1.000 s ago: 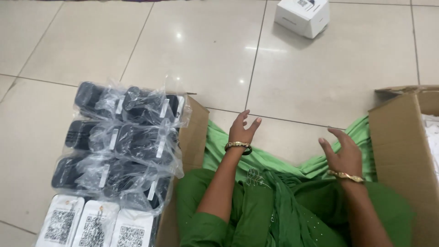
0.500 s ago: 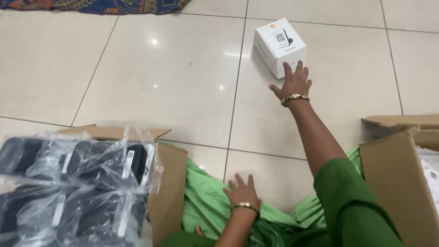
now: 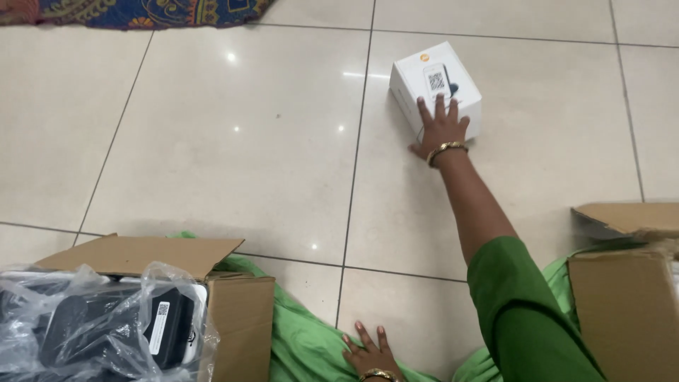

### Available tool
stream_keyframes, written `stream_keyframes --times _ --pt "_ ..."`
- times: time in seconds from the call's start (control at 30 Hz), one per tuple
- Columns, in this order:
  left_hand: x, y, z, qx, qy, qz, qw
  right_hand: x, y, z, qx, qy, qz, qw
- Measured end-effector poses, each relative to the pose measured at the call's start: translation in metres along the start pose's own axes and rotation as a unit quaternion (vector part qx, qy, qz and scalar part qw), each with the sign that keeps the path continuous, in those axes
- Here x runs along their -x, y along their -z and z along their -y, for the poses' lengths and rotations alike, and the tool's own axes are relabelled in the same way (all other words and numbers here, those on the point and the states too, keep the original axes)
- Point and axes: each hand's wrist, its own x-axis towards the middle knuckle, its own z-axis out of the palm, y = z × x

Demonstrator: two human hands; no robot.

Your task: The person is seen unboxing, scanning and then packaging electronic items into boxes.

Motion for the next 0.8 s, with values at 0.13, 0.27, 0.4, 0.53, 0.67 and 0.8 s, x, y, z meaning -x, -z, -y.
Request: stream_keyframes --times 0.13,0.27,0.4,0.53,0.67,0.8 --pt "0.07 0.107 -0.003 -0.015 -0.009 0.005 1.0 0.082 0.014 0.006 0.018 -0.005 0.033 0.999" --pt "0.0 0.073 0.004 0.03 -0.029 -0.192 0.981 0.191 0.003 0.013 0.028 0.002 0.015 1.0" --pt "-0.031 0.072 0.007 0.25 -0.233 -0.358 0.869 0.303 -0.018 0.016 -0.061 0.04 -0.021 0.997" --pt "-0.069 0.071 0.007 0.34 -0.358 -0.375 0.784 0.367 -0.064 -0.014 -0.217 0.091 -0.068 0.97" --pt "-0.045 0.07 0.01 0.421 -0.324 -0.206 0.822 0.416 -0.097 -0.039 -0.321 0.007 -0.137 0.937" --pt "-0.053 0.068 0.007 0.343 -0.285 -0.172 0.878 0.436 -0.091 -0.026 -0.597 -0.167 0.059 0.782"
